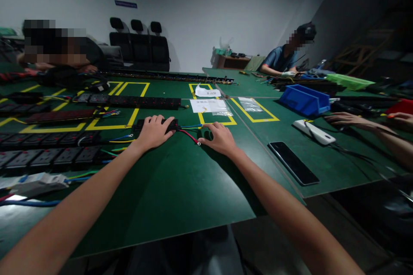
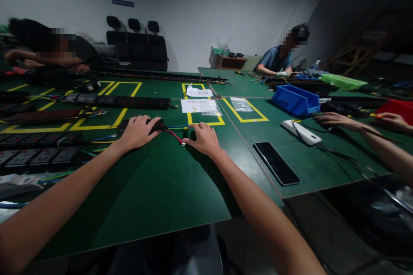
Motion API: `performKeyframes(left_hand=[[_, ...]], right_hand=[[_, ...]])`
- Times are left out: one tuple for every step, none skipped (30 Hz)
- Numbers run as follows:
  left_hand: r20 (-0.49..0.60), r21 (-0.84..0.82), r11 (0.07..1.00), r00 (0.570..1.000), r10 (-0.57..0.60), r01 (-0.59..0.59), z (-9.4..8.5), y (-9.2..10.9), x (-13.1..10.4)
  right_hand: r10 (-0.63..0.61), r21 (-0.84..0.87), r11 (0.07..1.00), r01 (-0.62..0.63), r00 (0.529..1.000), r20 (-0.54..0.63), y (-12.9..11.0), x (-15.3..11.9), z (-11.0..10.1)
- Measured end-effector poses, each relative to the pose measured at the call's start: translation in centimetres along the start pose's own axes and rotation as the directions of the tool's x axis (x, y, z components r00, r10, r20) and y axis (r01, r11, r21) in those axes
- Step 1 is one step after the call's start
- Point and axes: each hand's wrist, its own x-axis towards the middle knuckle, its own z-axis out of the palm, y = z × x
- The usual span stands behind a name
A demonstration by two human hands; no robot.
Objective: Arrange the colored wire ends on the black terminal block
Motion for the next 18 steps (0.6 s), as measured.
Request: performKeyframes(left_hand=[[0.005, 0.007, 1.0, 1.0, 0.005, -0.005, 0.0, 0.0, 0.0], [0.006, 0.013, 1.0, 1.0, 0.009, -0.009, 0.0, -0.1, 0.1], [0.003, 0.017, 1.0, 1.0, 0.012, -0.012, 0.0, -0.1, 0.1], [-0.002, 0.02, 1.0, 1.0, 0.016, -0.016, 0.1, -0.1, 0.1], [-0.006, 0.023, 1.0, 1.0, 0.019, -0.019, 0.1, -0.1, 0.1], [-0.009, 0.028, 0.999, 1.0, 0.022, -0.021, 0.1, -0.1, 0.1], [-0.011, 0.035, 0.999, 1.0, 0.023, -0.023, 0.1, -0.1, 0.0], [-0.012, 0.043, 0.999, 1.0, 0.022, -0.021, 0.2, -0.1, 0.0], [-0.013, 0.051, 0.999, 1.0, 0.019, -0.018, 0.2, -0.1, 0.0], [-0.015, 0.057, 0.998, 1.0, 0.015, -0.014, 0.2, 0.0, -0.1], [-0.015, 0.06, 0.998, 1.0, 0.012, -0.011, 0.2, 0.0, -0.1], [-0.016, 0.06, 0.998, 1.0, 0.01, -0.009, 0.2, 0.0, -0.1], [-0.018, 0.057, 0.998, 1.0, 0.008, -0.007, 0.2, 0.1, -0.1], [-0.019, 0.051, 0.999, 1.0, 0.007, -0.006, 0.2, 0.1, -0.1], [-0.019, 0.043, 0.999, 1.0, 0.007, -0.006, 0.2, 0.1, -0.1], [-0.017, 0.035, 0.999, 1.0, 0.007, -0.006, 0.2, 0.1, -0.1], [-0.014, 0.029, 1.0, 1.0, 0.005, -0.005, 0.2, 0.2, -0.1], [-0.012, 0.025, 1.0, 1.0, 0.002, -0.002, 0.1, 0.2, -0.1]], right_hand=[[-0.001, 0.001, 1.0, 0.001, 1.0, -0.001, 0.0, 0.0, 0.0], [-0.002, 0.001, 1.0, 0.002, 1.0, -0.004, -0.1, 0.0, -0.1], [-0.002, 0.0, 1.0, 0.002, 1.0, -0.01, -0.1, 0.0, -0.1], [0.002, -0.003, 1.0, -0.002, 1.0, -0.02, -0.1, 0.0, -0.1], [0.008, -0.006, 1.0, -0.008, 0.999, -0.033, -0.1, 0.0, -0.1], [0.015, -0.01, 1.0, -0.016, 0.999, -0.046, 0.0, 0.0, 0.0], [0.022, -0.015, 1.0, -0.023, 0.998, -0.057, 0.0, 0.0, 0.0], [0.029, -0.018, 0.999, -0.03, 0.998, -0.064, 0.1, 0.0, 0.0], [0.034, -0.021, 0.999, -0.036, 0.997, -0.065, 0.2, 0.0, 0.1], [0.037, -0.023, 0.999, -0.038, 0.997, -0.063, 0.2, 0.0, 0.1], [0.035, -0.024, 0.999, -0.036, 0.998, -0.058, 0.3, 0.0, 0.2], [0.03, -0.024, 0.999, -0.032, 0.998, -0.054, 0.4, -0.1, 0.3], [0.024, -0.023, 0.999, -0.025, 0.998, -0.051, 0.5, -0.1, 0.4], [0.016, -0.02, 1.0, -0.017, 0.999, -0.05, 0.7, -0.1, 0.4], [0.006, -0.017, 1.0, -0.007, 0.999, -0.05, 0.8, -0.1, 0.5], [-0.004, -0.012, 1.0, 0.004, 0.999, -0.051, 0.9, -0.1, 0.5], [-0.016, -0.005, 1.0, 0.015, 0.998, -0.053, 1.0, -0.1, 0.6], [-0.028, 0.002, 1.0, 0.028, 0.998, -0.057, 1.1, 0.0, 0.6]])
